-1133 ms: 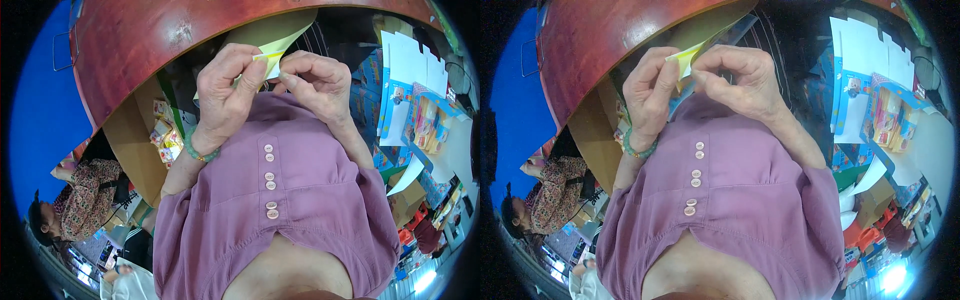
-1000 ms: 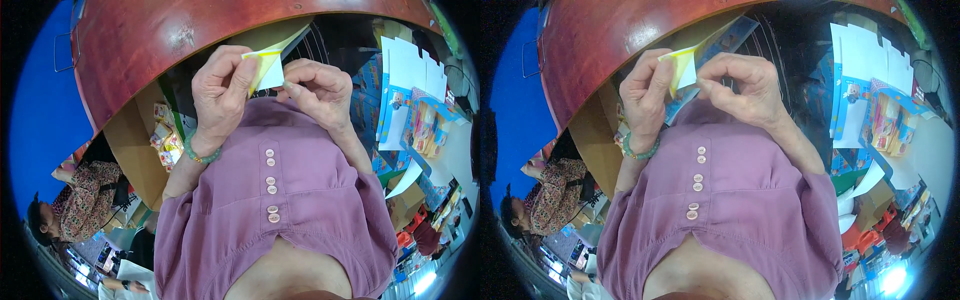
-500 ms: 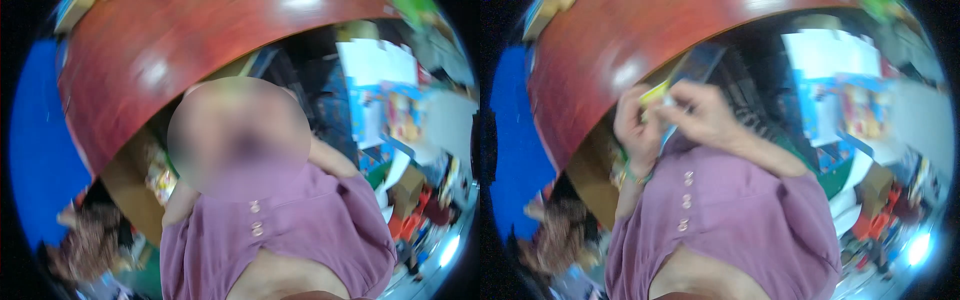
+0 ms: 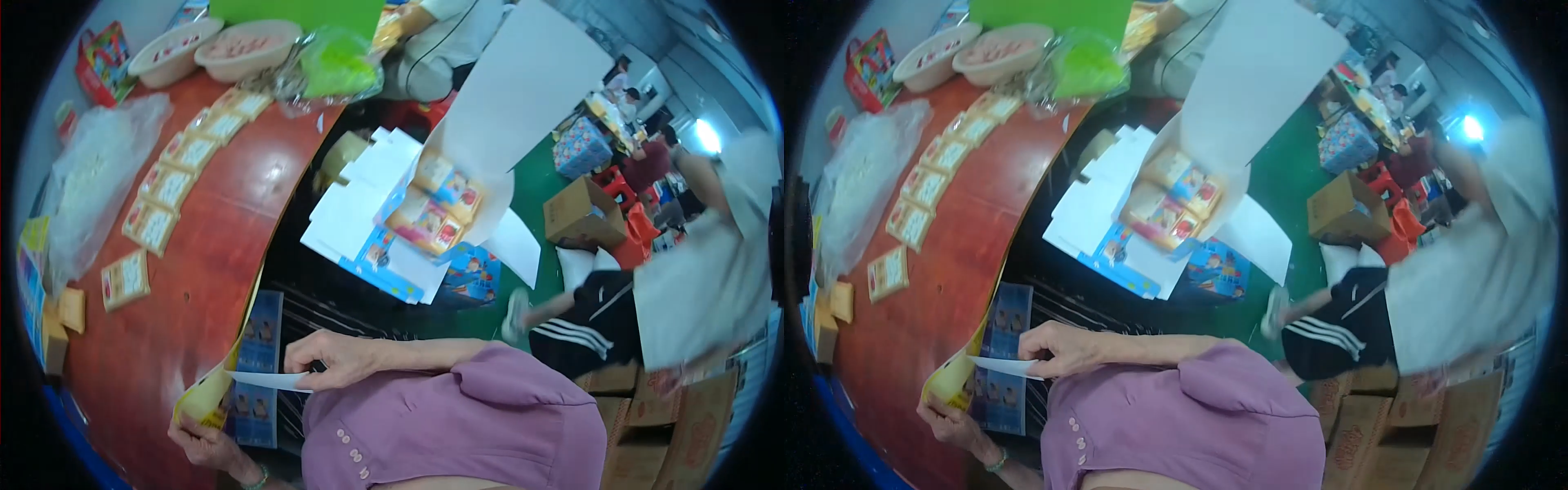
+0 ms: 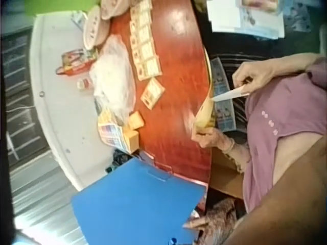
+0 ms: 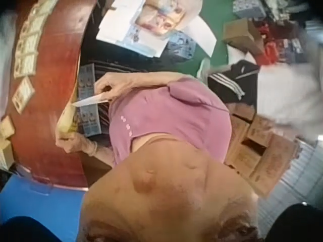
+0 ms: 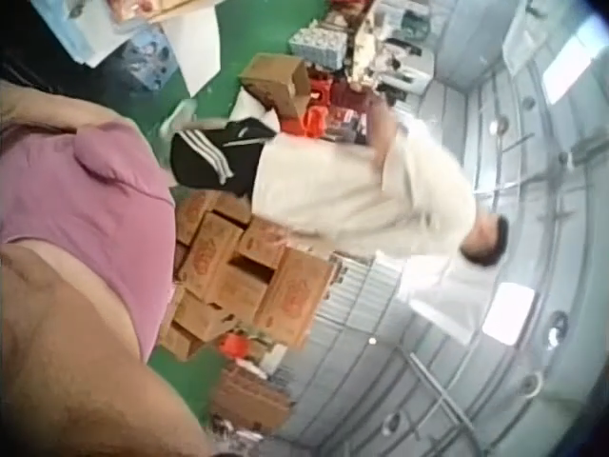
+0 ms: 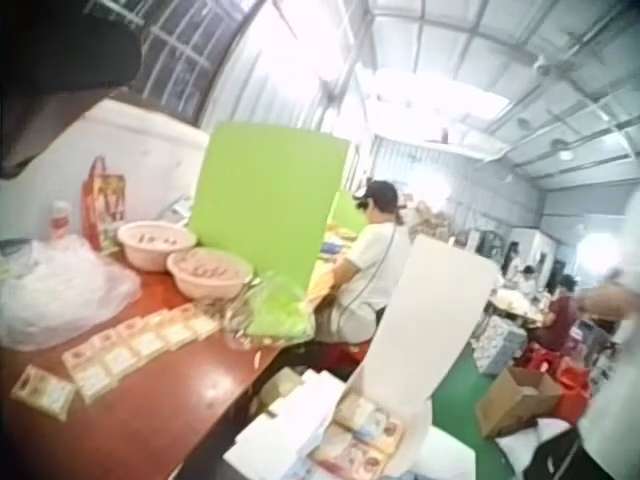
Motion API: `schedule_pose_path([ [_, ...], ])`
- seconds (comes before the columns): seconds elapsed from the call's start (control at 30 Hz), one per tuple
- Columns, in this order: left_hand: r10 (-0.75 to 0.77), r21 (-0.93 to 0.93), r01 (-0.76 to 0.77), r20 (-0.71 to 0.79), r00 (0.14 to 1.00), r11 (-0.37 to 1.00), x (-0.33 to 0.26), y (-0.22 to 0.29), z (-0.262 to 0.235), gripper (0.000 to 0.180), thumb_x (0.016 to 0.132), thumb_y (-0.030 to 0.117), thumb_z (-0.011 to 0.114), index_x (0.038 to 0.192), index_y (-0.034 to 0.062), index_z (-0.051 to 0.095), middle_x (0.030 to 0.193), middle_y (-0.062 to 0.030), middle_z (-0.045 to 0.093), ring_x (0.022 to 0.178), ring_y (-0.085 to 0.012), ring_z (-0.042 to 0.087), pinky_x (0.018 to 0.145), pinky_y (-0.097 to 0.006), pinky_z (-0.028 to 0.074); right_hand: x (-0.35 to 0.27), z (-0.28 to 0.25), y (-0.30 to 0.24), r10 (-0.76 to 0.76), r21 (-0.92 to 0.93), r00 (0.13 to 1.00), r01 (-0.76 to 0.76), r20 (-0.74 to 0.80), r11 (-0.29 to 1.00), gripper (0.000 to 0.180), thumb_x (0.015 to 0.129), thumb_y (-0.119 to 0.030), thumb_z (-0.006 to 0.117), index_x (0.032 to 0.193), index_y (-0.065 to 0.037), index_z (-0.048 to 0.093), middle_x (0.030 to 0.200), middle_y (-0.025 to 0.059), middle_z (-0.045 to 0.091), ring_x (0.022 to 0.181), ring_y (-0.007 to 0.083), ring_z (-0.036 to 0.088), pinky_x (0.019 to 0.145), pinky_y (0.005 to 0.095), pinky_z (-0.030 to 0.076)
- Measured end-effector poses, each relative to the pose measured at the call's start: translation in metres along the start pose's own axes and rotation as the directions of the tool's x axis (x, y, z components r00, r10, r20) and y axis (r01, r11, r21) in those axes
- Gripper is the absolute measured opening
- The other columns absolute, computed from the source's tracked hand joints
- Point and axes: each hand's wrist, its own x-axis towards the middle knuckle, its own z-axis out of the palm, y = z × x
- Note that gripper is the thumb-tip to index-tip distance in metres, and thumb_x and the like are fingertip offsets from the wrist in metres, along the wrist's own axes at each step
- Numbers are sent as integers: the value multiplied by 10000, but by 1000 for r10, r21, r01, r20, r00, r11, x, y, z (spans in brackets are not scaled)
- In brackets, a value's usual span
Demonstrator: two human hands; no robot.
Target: Peel labels and wrap them around small trays of product, then place the finished items into cardboard boxes.
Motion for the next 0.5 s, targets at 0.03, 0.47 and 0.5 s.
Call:
schedule_pose_path([
  [0.03, 1, -8, -1, -22, 1000, 1000, 2, -5, -6, 168, 964, 139, 491, 957, -8, 573, 836, -127, 624, 732, -222, 624, 639, -312, 496, -2, -3, -7, 45, 18, 998, -45, 46, 999, 155, 816, -103, 620, 785, 42, 576, 812, 86, 586, 740, 162, 551, 644, 303, 429],
  [0.47, -33, 96, 54, -211, 977, 994, 23, -45, -15, 223, 972, 223, 466, 1000, 17, 546, 813, -197, 636, 711, -336, 641, 547, -410, 491, -45, -63, -39, 174, -152, 974, -195, -143, 969, 158, 830, -136, 611, 844, 21, 600, 711, 24, 556, 650, 91, 504, 589, 258, 426],
  [0.5, -28, 116, 54, -218, 976, 992, 21, -43, -18, 222, 971, 225, 467, 1000, 19, 546, 811, -200, 636, 708, -345, 639, 545, -415, 491, -47, -66, -41, 125, -170, 981, -150, -149, 974, 152, 834, -130, 613, 838, 20, 595, 708, 16, 550, 653, 83, 498, 588, 252, 420],
])
